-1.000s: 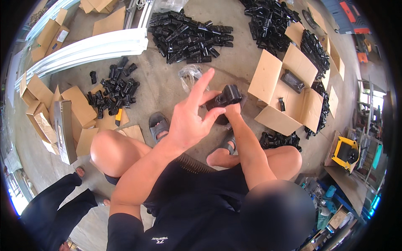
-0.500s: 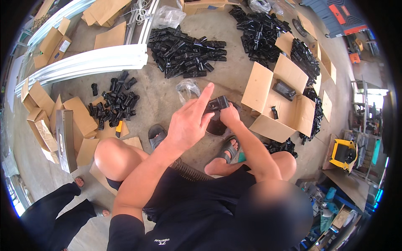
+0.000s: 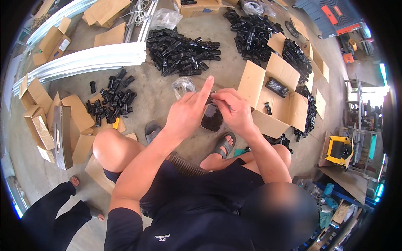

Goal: The person picks up individual black plastic components from the floor and places them one at a time into a cardboard box.

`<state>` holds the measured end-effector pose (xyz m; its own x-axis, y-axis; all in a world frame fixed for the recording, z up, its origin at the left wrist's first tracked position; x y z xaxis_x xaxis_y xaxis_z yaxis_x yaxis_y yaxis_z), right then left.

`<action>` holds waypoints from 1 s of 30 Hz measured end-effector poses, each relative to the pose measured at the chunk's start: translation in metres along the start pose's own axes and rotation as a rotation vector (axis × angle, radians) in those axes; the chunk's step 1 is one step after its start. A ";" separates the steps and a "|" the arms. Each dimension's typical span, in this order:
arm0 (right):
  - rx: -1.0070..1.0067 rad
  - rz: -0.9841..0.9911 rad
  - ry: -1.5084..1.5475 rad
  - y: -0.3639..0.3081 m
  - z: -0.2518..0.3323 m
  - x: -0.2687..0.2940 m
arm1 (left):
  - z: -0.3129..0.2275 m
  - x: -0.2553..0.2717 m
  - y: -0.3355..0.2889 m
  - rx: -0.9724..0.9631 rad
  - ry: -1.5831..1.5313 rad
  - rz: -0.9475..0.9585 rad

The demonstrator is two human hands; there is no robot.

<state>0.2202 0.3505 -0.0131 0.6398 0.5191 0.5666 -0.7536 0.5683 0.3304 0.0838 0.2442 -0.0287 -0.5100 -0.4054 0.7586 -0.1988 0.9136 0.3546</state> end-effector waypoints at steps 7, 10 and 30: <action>0.249 0.059 -0.209 -0.005 -0.005 -0.017 | 0.000 -0.008 -0.004 -0.029 0.067 -0.010; 0.235 0.085 -0.259 -0.006 -0.008 -0.021 | 0.003 -0.013 -0.005 -0.005 0.088 0.018; 0.184 0.284 -0.538 -0.005 -0.006 -0.020 | 0.006 -0.029 0.002 -0.019 0.112 0.026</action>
<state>0.2117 0.3414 -0.0310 0.2822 0.2127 0.9355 -0.9270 0.3115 0.2088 0.0931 0.2582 -0.0537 -0.4182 -0.3833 0.8235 -0.1704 0.9236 0.3434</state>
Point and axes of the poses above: each hand's wrist, its own y-axis towards the middle knuckle, its own x-axis out of the back of the hand, z = x × y, the point moved 3 cm from there along y, towards the middle knuckle, and after that the axes turned 3 degrees about y, right-handed, at the moved point
